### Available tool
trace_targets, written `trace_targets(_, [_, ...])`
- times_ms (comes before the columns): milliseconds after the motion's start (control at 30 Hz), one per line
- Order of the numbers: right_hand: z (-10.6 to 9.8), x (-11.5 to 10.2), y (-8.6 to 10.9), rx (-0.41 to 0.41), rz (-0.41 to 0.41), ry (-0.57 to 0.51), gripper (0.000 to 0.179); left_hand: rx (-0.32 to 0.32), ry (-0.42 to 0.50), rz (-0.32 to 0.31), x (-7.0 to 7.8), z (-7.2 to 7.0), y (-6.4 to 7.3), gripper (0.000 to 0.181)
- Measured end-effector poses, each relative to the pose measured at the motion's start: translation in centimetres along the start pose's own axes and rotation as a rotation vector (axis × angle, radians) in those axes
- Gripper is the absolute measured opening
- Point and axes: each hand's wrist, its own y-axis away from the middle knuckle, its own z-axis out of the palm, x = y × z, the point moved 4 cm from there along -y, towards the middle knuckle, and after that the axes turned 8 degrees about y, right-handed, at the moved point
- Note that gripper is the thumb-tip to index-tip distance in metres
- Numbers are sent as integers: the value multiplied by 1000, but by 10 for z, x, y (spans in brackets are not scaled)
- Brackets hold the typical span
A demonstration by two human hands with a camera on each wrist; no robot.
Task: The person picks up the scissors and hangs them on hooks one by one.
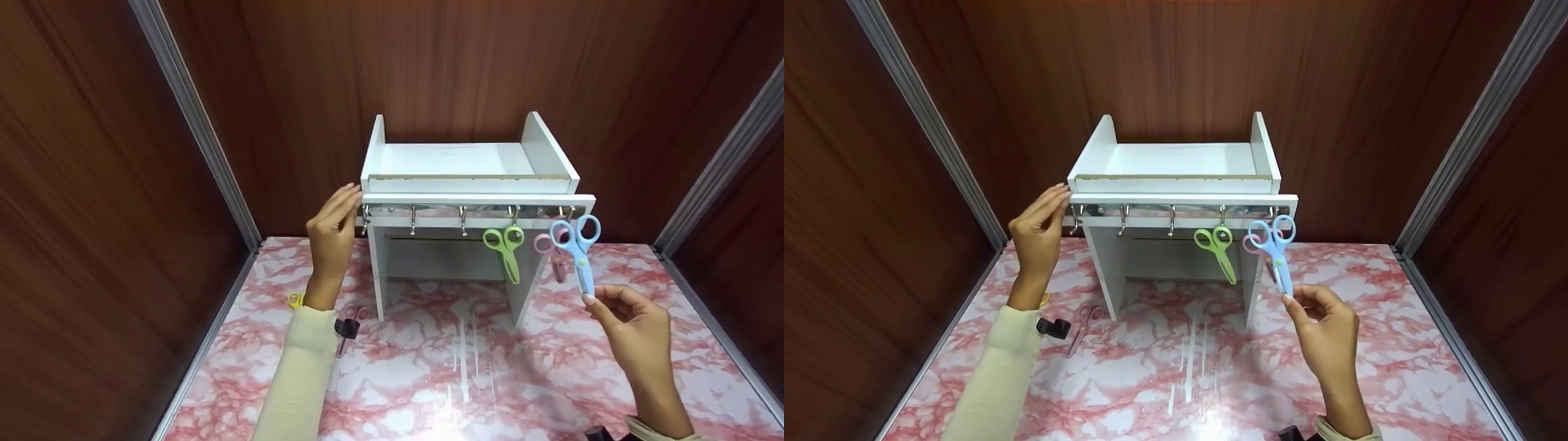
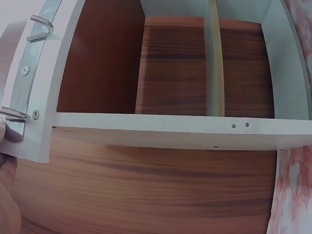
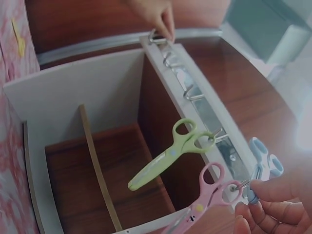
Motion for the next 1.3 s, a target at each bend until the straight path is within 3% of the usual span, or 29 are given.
trace_targets(233, [6, -3, 2, -28, -17, -26, 16, 10, 10, -16, 0, -2, 6, 16])
trace_targets(933, [38, -12, 9, -122, -66, -86, 13, 12, 6, -6, 0, -3, 2, 16])
trace_targets(1300, [46, -43, 16, -164, -60, -117, 11, -5, 14, -4, 0, -4, 2, 17])
